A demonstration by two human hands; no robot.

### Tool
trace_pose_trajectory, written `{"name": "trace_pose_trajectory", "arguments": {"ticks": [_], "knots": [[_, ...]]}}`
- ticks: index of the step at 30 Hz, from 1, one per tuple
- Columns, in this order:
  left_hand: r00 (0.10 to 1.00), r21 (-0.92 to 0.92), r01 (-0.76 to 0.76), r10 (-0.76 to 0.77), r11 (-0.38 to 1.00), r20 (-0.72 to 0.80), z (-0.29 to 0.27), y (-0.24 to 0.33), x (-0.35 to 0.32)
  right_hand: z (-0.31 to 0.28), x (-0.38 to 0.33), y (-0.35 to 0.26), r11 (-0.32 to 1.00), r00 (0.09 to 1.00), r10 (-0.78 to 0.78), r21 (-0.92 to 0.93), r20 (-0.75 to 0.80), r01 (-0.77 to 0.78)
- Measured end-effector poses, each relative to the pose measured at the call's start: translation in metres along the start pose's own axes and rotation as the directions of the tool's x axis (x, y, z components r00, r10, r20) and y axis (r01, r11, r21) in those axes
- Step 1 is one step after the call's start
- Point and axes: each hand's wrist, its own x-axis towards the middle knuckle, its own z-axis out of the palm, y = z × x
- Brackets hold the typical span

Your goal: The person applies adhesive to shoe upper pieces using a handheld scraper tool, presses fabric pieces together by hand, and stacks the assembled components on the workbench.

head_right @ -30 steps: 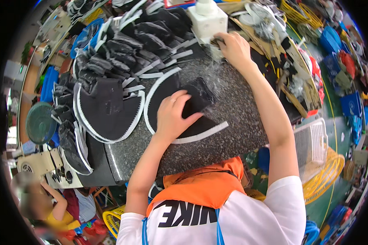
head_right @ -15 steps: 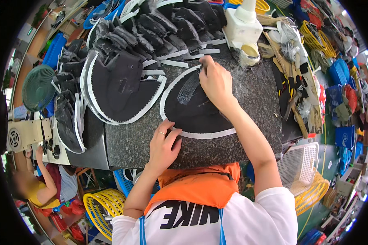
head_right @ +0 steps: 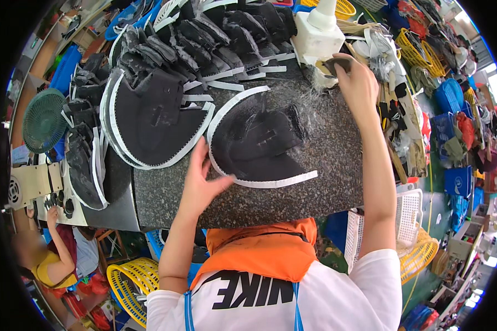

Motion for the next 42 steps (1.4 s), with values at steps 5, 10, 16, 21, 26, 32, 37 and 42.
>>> {"name": "trace_pose_trajectory", "arguments": {"ticks": [5, 10, 16, 21, 26, 32, 37, 42], "knots": [[0.955, -0.688, 0.205, -0.295, 0.697, -0.014, -0.008, -0.009, 0.035, 0.032, 0.016, 0.039, 0.991, 0.995, -0.051, -0.12, 0.082, 0.061], [0.968, -0.613, 0.235, -0.241, 0.754, 0.074, -0.004, -0.012, 0.045, -0.007, -0.022, -0.038, 0.903, 0.658, -0.118, 0.357, 0.744, -0.241], [0.988, -0.447, 0.151, -0.149, 0.882, 0.041, 0.011, -0.023, 0.058, 0.042, -0.056, -0.037, 0.717, 0.693, -0.644, 0.574, 0.325, 0.397], [0.983, -0.482, 0.169, -0.183, 0.86, 0.019, 0.009, -0.024, 0.054, -0.019, -0.078, -0.012, 0.863, 0.672, -0.473, 0.454, 0.57, 0.223], [0.99, -0.425, 0.131, -0.137, 0.896, 0.017, 0.009, -0.032, 0.058, -0.018, -0.164, -0.086, 0.882, 0.816, -0.347, 0.457, 0.461, 0.117], [0.988, -0.508, 0.15, -0.141, 0.848, 0.056, 0.005, -0.024, 0.056, -0.021, -0.178, -0.049, 0.944, 0.96, 0.053, 0.3, 0.274, -0.137], [0.973, -0.628, 0.228, -0.162, 0.744, 0.162, -0.005, -0.026, 0.057, 0.013, -0.135, -0.082, 0.717, 0.637, -0.669, 0.557, 0.382, 0.42], [0.964, -0.593, 0.266, -0.202, 0.76, 0.173, 0.0, -0.034, 0.061, 0.064, -0.083, -0.088, 0.693, 0.72, -0.687, 0.382, 0.094, 0.611]]}}
